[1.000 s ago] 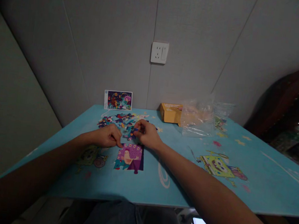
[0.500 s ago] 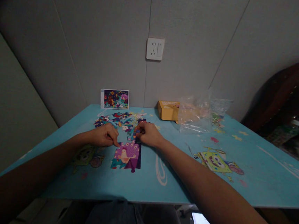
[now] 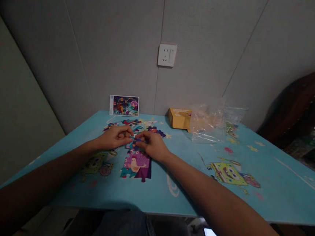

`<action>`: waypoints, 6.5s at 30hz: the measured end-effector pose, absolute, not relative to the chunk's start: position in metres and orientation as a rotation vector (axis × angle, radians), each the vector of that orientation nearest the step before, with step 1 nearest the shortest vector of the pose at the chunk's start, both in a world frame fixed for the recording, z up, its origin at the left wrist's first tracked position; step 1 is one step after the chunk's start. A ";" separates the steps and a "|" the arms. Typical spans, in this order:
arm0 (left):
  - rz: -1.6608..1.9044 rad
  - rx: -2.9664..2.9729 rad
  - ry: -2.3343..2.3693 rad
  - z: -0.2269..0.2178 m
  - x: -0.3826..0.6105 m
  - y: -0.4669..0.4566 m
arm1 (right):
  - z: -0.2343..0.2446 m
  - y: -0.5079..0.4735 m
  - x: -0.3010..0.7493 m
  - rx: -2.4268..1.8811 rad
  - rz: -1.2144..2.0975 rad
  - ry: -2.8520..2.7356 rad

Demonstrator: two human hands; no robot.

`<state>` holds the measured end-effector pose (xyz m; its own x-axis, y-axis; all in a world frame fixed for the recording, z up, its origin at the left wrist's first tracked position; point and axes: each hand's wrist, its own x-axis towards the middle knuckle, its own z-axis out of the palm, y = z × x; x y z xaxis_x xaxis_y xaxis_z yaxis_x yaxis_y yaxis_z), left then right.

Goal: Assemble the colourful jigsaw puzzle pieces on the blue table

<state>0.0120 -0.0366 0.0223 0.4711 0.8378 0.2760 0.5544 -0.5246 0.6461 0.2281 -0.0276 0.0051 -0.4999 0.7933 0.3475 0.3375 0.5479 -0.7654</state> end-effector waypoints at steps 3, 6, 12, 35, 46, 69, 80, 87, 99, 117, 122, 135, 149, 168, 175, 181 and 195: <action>0.802 2.198 1.146 0.021 0.014 -0.035 | 0.005 -0.028 0.226 -0.893 0.864 -2.028; 0.854 2.082 1.092 0.022 0.014 -0.036 | 0.004 -0.026 0.227 -0.914 0.928 -1.974; 0.750 1.851 0.935 0.030 0.008 -0.039 | 0.005 -0.031 0.229 -0.910 0.897 -2.191; 0.186 2.077 1.191 0.040 -0.008 -0.038 | 0.007 -0.037 0.226 -0.927 0.623 -2.423; 0.128 2.226 1.169 0.035 -0.007 -0.035 | 0.009 -0.037 0.226 -0.951 0.598 -2.453; -0.029 2.230 1.169 0.042 -0.003 -0.044 | 0.005 -0.035 0.226 -0.941 0.607 -2.451; -0.039 2.265 1.160 0.043 -0.001 -0.045 | 0.007 -0.038 0.225 -0.815 0.562 -2.452; -0.034 2.291 1.175 0.041 -0.002 -0.043 | 0.003 -0.037 0.224 -0.566 0.453 -2.544; -0.047 2.310 1.143 0.040 -0.002 -0.043 | 0.005 -0.038 0.224 -0.444 0.490 -2.571; -0.022 2.284 1.143 0.040 -0.003 -0.042 | 0.004 -0.042 0.223 -0.481 0.375 -2.601; -0.006 2.267 1.095 0.039 -0.004 -0.041 | 0.003 -0.040 0.221 -0.452 0.378 -2.666; 0.023 2.260 1.121 0.036 -0.003 -0.039 | 0.005 -0.044 0.223 -0.488 0.325 -2.679; 0.033 2.254 1.150 0.039 -0.002 -0.042 | 0.019 -0.038 0.224 -0.527 0.130 -2.534; 0.891 1.927 2.299 0.025 -0.043 -0.005 | 0.010 -0.045 0.201 -0.355 0.149 -2.654; 0.594 2.249 2.087 0.022 -0.035 -0.014 | 0.011 -0.039 0.205 -0.531 0.154 -2.563; 0.546 2.392 1.972 0.011 -0.034 -0.009 | 0.012 -0.040 0.204 -0.615 0.182 -2.573; 1.005 2.731 1.273 0.023 -0.012 -0.023 | 0.006 -0.026 0.207 -1.082 0.049 -2.332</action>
<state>-0.0123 -0.0232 0.0233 0.4785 0.6781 0.5579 0.7001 -0.6781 0.2237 0.2072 -0.0256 0.0058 -0.5159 0.7129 0.4750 0.6924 0.6735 -0.2588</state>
